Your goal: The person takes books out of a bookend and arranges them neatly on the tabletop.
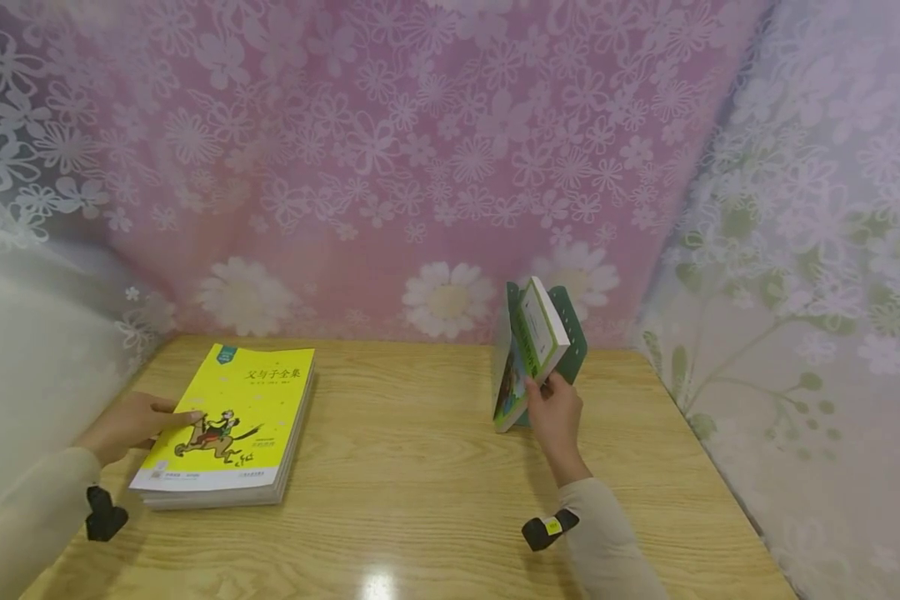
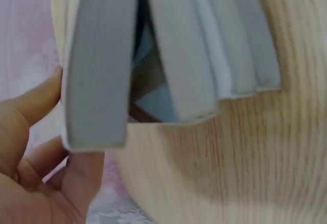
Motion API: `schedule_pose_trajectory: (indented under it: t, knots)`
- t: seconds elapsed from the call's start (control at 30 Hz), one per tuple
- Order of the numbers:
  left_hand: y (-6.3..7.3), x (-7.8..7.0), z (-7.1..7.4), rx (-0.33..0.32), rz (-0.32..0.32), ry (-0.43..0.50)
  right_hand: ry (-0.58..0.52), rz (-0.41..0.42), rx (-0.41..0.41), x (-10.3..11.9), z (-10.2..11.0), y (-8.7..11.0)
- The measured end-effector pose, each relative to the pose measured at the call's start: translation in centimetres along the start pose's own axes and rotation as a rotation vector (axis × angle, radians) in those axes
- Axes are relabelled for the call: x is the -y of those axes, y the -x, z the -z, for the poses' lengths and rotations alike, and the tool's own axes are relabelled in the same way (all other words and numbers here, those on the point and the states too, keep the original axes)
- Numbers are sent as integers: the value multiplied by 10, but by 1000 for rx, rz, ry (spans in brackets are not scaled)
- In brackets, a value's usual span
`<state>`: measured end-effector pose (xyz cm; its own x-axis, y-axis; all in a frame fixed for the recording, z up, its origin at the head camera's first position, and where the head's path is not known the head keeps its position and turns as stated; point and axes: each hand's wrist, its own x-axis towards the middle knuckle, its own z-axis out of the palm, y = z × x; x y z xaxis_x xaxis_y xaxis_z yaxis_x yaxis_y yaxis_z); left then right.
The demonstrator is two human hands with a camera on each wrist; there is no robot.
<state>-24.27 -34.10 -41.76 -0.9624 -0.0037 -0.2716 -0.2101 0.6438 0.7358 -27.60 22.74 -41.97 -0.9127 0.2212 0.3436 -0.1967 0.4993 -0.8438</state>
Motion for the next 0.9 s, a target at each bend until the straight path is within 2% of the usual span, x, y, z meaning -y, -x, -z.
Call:
schedule_pose_trajectory:
  t: [0.17, 0.27, 0.67, 0.9]
  knots:
    - [7, -2, -5, -126, -46, -265, 18, 21, 12, 0, 3, 3]
    - [11, -1, -8, -162, -53, -329, 29, 20, 31, 2, 5, 6]
    - [7, -3, -10, -161, -45, -282, 42, 61, 6, 3, 4, 8]
    - [6, 3, -11, -148, -46, -260, 55, 53, 13, 2, 4, 10]
